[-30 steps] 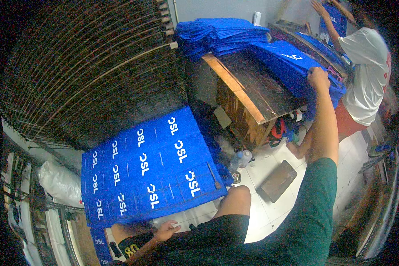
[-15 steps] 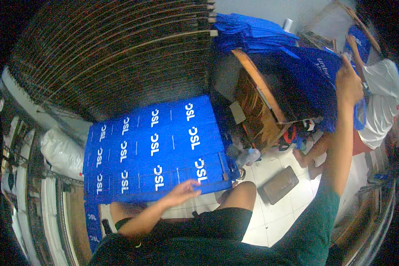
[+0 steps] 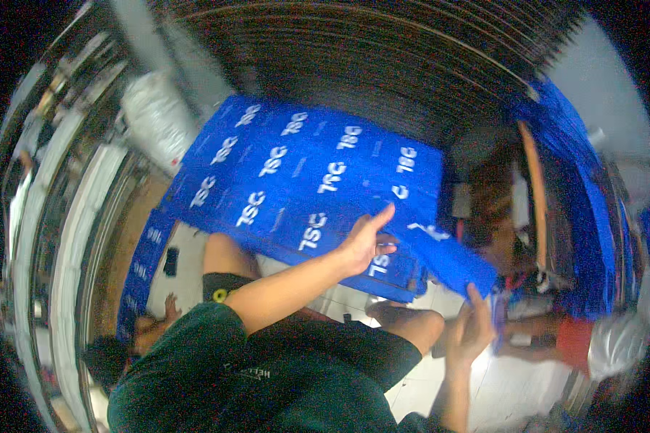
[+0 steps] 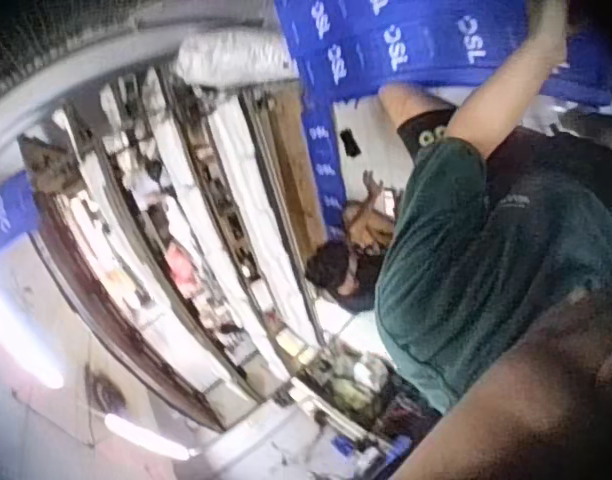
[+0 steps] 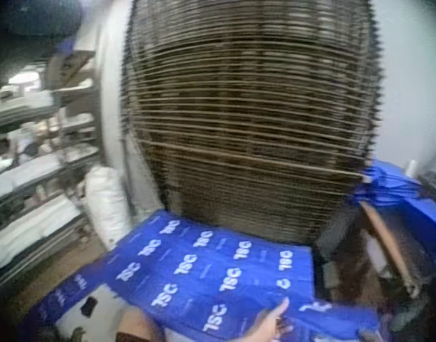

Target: The person sits on the floor and repeatedly folds blue tote bags with 'TSC' branding. They pick up a bag, fold it in half, and place it on a growing stack on their lap. Another person in the background is also handling similar bags.

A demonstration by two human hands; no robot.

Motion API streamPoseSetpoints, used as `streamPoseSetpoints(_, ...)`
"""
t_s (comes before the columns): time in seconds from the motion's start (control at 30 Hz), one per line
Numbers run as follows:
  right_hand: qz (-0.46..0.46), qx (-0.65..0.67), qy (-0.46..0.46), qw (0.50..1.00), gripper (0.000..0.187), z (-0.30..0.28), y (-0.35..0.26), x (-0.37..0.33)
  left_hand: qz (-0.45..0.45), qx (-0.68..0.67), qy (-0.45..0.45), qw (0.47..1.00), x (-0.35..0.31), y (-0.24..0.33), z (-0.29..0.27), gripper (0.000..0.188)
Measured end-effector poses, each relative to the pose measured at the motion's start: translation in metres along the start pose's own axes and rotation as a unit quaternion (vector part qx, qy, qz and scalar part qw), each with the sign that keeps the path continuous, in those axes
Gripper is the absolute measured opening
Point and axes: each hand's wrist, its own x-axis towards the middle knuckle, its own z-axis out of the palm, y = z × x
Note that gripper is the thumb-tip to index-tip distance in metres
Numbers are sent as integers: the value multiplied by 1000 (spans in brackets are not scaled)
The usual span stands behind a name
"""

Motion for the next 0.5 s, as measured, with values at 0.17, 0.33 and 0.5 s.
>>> streamPoseSetpoints(0.17, 61, 124, -39, 990, 28, 82, -8, -43, 94, -14, 167, 981, -36, 8, -83, 43)
streamPoseSetpoints(0.33, 266, 458, 19, 848, 27, 149, -38, -61, 141, 33, 122, 982, -44, 57, -141, 21)
streamPoseSetpoints(0.5, 387, 637, -85, 661, 58, 218, -69, -30, 192, 48, 37, 980, -27, 127, -166, 21)
